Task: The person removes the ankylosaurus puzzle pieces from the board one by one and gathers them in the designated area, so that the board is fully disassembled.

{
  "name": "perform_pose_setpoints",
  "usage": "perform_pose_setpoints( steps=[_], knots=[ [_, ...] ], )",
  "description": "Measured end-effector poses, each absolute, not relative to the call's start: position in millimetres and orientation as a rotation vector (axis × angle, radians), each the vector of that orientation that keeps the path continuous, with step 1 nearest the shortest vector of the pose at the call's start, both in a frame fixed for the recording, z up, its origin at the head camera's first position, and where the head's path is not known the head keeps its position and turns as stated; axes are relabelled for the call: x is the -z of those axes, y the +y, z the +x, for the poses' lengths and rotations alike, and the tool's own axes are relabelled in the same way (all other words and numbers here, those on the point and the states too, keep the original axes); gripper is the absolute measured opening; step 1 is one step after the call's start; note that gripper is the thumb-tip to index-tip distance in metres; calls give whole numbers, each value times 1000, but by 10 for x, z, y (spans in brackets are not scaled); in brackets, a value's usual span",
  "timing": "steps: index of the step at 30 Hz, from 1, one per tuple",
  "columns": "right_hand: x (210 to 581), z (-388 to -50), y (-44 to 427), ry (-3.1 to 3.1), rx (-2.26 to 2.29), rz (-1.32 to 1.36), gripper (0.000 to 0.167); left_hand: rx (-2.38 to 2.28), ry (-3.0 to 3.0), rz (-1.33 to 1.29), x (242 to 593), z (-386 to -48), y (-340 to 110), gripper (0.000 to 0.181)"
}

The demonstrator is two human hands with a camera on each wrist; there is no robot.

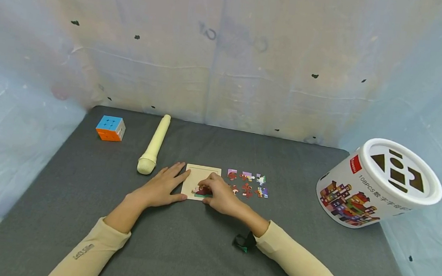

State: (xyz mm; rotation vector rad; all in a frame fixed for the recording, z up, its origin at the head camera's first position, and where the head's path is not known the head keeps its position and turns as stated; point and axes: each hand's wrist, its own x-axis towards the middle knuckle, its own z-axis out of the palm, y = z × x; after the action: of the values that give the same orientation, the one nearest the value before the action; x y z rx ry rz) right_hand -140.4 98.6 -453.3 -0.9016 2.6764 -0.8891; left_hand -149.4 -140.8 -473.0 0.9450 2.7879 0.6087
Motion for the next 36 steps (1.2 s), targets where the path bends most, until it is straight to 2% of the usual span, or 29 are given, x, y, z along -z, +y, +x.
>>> perform_pose_setpoints(
  steps=[8, 22, 27, 36],
  knots=[
    [4559, -1412, 1020, 2660, 964, -951, 40, -607, 2790, 947, 4708, -1485, -1401, 77],
    [4579, -1434, 1022, 2629, 1105, -967, 17, -605, 2787, 942, 4706, -1490, -1402, 76],
    [4576, -1446, 1031, 2578, 1166, -897, 2, -612, 2793, 955, 4708, -1492, -1406, 75],
    [4576, -1468, 1063, 2424, 1293, -830, 5, -610, 2793, 966, 4715, -1494, -1390, 78]
  ],
)
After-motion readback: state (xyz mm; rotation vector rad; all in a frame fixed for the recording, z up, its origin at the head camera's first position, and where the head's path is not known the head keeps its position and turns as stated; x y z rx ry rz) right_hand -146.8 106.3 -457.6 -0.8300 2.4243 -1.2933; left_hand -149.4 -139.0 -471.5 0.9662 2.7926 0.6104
